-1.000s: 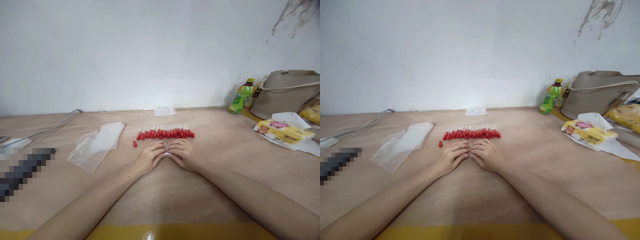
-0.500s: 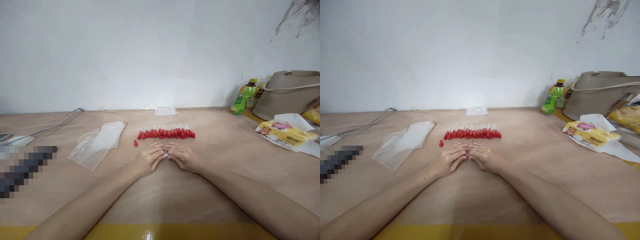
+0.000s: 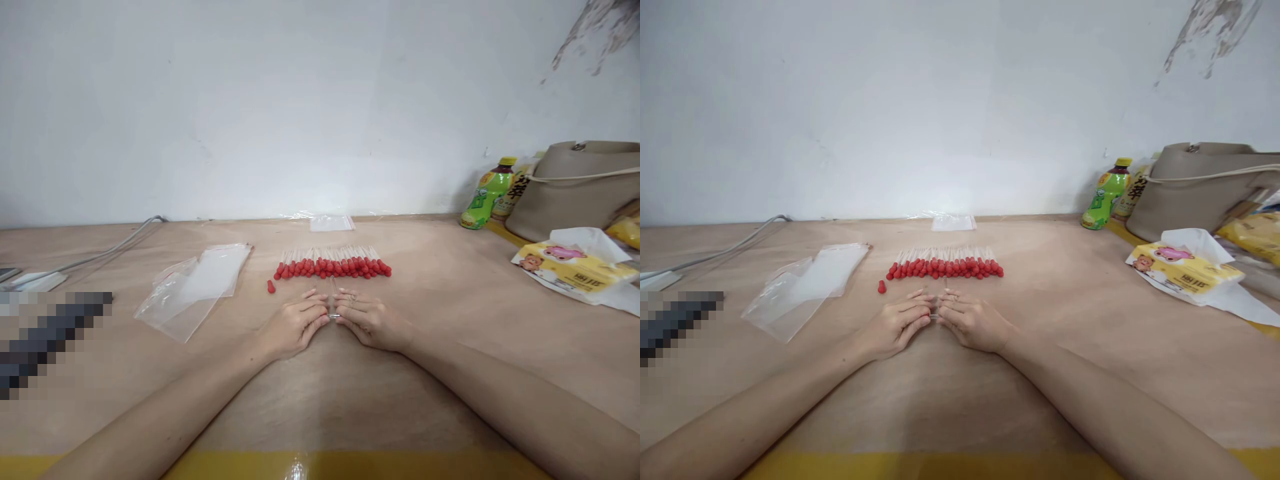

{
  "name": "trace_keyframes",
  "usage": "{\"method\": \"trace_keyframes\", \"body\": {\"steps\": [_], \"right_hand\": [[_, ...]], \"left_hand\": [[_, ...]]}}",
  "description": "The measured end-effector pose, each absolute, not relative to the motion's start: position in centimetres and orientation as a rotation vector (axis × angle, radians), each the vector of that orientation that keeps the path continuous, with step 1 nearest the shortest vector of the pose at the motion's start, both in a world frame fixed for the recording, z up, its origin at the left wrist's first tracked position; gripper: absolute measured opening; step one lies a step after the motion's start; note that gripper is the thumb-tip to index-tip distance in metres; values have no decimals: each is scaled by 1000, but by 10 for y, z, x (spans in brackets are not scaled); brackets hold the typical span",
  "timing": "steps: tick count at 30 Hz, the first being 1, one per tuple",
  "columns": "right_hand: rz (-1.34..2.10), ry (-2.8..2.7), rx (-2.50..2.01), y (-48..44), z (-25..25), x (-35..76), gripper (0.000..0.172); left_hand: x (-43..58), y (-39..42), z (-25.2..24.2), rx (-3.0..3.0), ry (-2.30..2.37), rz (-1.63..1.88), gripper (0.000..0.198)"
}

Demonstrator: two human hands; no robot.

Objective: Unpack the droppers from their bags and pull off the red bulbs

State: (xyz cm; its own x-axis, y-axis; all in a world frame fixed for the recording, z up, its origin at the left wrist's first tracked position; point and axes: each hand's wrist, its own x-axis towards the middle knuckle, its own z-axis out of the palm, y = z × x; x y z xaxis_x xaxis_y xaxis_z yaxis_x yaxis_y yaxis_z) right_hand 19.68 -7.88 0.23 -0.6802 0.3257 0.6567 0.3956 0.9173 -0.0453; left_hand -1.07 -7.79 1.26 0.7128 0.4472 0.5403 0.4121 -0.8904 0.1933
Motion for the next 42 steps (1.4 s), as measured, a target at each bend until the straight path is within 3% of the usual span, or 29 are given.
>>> {"method": "trace_keyframes", "body": {"steps": [16, 32, 38, 42], "right_hand": [[-403, -2273, -393, -80, 3, 198, 15], [-323, -2238, -372, -75, -9, 207, 19], [-241, -2074, -815, -68, -10, 218, 18], [-237, -2054, -1073, -63, -9, 214, 25]], "left_hand": [[-17, -78, 9, 2790, 741, 906, 21], [-29, -75, 6, 2827, 748, 913, 20], [-46, -69, 14, 2829, 994, 1217, 15], [-59, -55, 23, 2625, 1435, 1395, 20]]}}
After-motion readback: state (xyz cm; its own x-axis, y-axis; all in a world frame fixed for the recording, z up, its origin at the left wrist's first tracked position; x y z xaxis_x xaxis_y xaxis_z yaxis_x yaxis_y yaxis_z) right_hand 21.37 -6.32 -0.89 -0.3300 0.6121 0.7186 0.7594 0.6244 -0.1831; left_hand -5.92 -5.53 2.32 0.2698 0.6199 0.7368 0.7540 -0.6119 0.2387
